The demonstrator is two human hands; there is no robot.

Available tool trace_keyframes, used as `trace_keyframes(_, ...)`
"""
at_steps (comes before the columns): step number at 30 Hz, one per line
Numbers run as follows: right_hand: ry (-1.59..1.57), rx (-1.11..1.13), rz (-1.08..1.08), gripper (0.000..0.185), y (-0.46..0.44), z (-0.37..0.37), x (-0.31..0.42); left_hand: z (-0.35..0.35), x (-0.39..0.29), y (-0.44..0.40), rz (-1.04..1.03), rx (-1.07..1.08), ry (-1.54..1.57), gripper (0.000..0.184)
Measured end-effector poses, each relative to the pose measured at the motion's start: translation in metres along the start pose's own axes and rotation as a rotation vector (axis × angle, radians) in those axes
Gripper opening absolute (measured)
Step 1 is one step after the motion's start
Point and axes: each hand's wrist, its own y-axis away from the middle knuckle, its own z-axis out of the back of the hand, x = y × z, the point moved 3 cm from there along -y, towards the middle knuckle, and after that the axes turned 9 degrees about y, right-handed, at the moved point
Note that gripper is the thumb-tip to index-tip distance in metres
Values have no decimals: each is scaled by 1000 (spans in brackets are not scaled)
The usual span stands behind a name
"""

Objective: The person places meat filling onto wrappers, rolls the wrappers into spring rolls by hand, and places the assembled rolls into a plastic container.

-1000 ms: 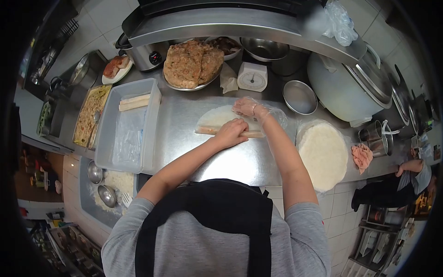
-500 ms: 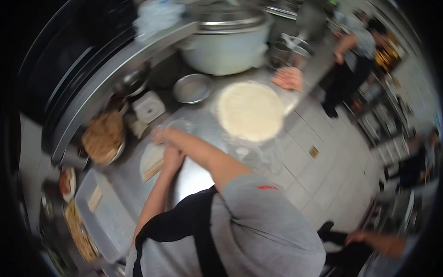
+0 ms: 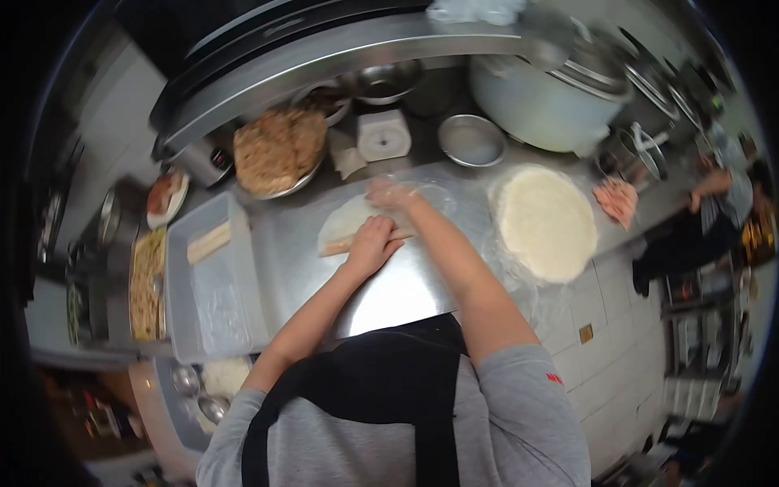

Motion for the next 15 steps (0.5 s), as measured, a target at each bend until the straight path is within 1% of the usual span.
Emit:
trace_keyframes(1, -91, -54, -8, 37, -3, -4, -8, 9, 1, 2, 42, 2, -4, 38)
trace_keyframes(3, -300, -17, -122, 29, 13, 30, 3, 28, 3, 14, 127, 10, -12, 38)
trace_keyframes(6, -350, -38, -191, 29, 1, 46, 13, 41, 20, 28, 125, 27, -22, 38)
trace_keyframes(9, -394, -51, 33, 35, -14, 42, 31, 39, 23, 29, 86, -12, -13, 36)
trace_keyframes(12, -355, -30, -122, 34, -23, 32, 33, 30, 21, 33, 111, -58, -107, 36)
trace_keyframes(15, -229, 22, 51, 33, -20, 51, 38, 24, 23, 37, 92, -59, -133, 36)
